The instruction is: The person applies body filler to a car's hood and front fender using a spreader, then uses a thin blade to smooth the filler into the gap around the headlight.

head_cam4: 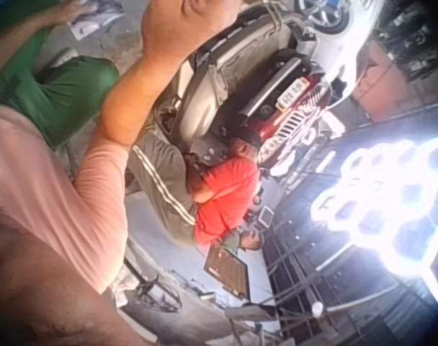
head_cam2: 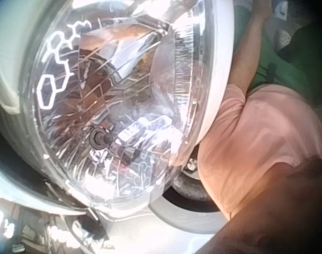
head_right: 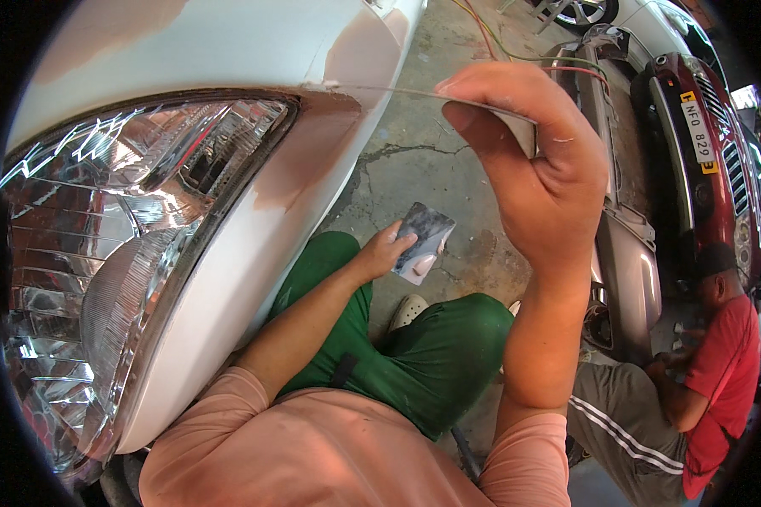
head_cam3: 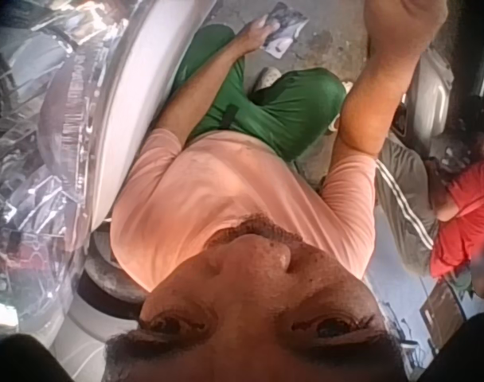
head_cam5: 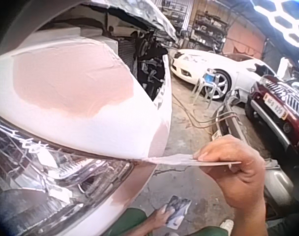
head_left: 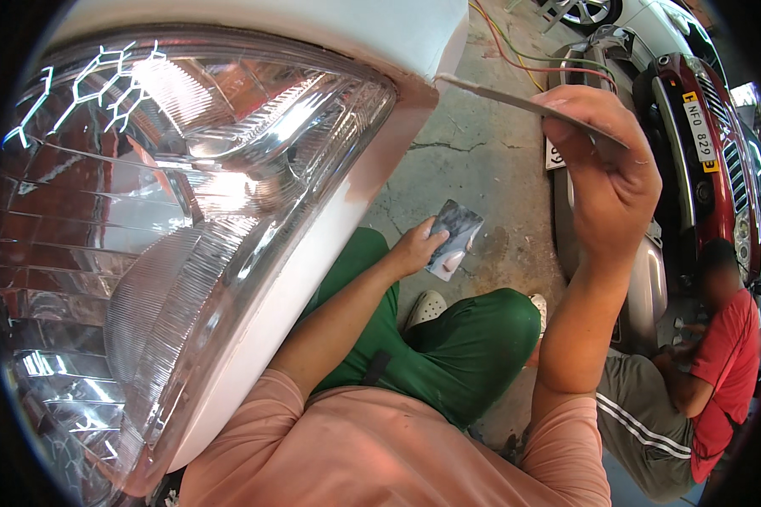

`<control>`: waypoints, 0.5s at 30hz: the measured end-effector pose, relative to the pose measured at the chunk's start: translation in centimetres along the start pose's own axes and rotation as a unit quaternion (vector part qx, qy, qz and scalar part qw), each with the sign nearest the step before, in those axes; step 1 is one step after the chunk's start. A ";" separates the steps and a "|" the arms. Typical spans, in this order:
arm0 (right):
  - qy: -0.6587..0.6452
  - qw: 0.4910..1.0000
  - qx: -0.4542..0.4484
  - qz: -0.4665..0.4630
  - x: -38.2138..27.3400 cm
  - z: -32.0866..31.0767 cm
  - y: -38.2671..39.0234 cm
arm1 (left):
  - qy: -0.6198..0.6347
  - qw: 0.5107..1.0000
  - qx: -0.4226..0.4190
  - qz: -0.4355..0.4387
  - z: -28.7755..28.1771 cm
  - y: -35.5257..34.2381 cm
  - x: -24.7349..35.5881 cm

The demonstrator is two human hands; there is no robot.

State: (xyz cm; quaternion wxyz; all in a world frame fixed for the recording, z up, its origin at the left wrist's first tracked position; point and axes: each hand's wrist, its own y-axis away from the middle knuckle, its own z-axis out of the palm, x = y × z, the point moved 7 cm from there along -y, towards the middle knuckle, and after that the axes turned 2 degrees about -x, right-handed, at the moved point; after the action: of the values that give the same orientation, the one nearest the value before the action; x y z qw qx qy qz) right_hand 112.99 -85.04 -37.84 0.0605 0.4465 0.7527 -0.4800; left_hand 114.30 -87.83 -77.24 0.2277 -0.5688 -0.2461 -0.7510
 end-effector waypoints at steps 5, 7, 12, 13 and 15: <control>-0.007 1.000 0.025 -0.001 0.9 0.1 0.2 | 0.010 1.000 -0.014 0.003 0.7 -0.7 -0.7; -0.020 0.991 0.122 0.049 1.6 -2.0 1.6 | 0.003 1.000 -0.006 -0.005 0.4 -0.3 -0.4; -0.061 0.933 0.284 0.211 5.1 -6.5 7.2 | 0.037 0.999 0.010 -0.001 0.1 -0.7 -1.9; -0.133 0.920 0.293 0.224 7.5 -7.2 8.9 | 0.041 0.999 0.021 0.020 0.0 -0.9 -2.3; -0.204 0.874 0.349 0.269 11.8 -8.2 13.2 | 0.058 0.998 -0.016 -0.029 0.6 -1.1 -3.2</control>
State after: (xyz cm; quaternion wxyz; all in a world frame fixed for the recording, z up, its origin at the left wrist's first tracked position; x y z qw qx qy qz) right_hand 118.40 -69.53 -48.47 0.1797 0.5161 0.3575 -0.7574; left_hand 114.86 -86.42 -80.28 0.2100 -0.5205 -0.2368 -0.7930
